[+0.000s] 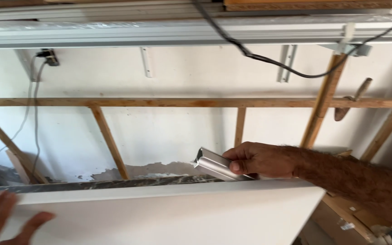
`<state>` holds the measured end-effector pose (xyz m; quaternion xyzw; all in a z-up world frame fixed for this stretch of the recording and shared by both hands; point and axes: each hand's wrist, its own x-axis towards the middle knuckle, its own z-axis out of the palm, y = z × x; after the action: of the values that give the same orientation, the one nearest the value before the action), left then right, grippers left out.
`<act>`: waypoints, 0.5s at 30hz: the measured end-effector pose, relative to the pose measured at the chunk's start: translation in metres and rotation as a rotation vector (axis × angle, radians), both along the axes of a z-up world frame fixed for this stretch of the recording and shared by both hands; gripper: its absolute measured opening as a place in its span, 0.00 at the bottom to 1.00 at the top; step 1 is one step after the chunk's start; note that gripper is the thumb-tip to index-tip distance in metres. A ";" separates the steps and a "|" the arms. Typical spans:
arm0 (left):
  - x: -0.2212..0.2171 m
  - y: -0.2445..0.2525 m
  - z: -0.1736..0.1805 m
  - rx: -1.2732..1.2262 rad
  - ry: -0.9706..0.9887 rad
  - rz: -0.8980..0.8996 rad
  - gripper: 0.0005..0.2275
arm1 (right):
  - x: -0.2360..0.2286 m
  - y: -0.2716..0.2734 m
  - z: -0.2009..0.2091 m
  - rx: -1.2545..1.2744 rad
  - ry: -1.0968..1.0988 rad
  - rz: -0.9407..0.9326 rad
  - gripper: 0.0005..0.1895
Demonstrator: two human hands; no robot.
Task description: Fitting a metal U-channel profile onto the edge of a white panel
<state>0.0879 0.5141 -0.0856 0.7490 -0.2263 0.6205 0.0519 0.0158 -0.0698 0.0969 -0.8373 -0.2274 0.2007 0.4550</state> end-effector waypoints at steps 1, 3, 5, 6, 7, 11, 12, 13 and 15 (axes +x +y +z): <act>-0.011 -0.014 0.011 -0.066 -0.027 -0.032 0.31 | 0.003 0.009 0.000 0.012 -0.009 -0.012 0.30; -0.028 -0.028 0.029 -0.134 -0.055 -0.059 0.31 | 0.010 0.029 0.000 0.022 -0.017 -0.019 0.31; -0.035 -0.028 0.042 -0.100 0.322 0.228 0.34 | 0.019 0.051 0.005 0.036 -0.018 0.076 0.26; -0.036 -0.031 0.044 -0.104 0.316 0.227 0.34 | 0.022 0.063 0.007 0.032 -0.024 0.076 0.26; -0.040 -0.034 0.044 -0.110 0.112 0.089 0.30 | 0.025 0.076 0.008 0.011 -0.036 0.066 0.27; -0.051 -0.024 0.055 -0.173 -0.066 -0.015 0.28 | 0.032 0.132 0.006 0.005 -0.069 0.083 0.20; -0.052 -0.015 0.052 -0.173 -0.066 -0.009 0.28 | 0.034 0.150 0.004 0.005 -0.069 0.089 0.20; -0.048 -0.009 0.052 -0.139 -0.059 0.018 0.28 | 0.034 0.165 0.002 -0.037 -0.063 0.010 0.19; -0.046 -0.001 0.057 -0.106 -0.057 0.048 0.28 | 0.037 0.189 -0.001 -0.080 -0.062 -0.068 0.20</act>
<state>0.0420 0.5131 -0.0285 0.7325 -0.1764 0.6537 0.0702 0.0531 0.1194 0.0962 -0.8678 -0.2045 0.1681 0.4206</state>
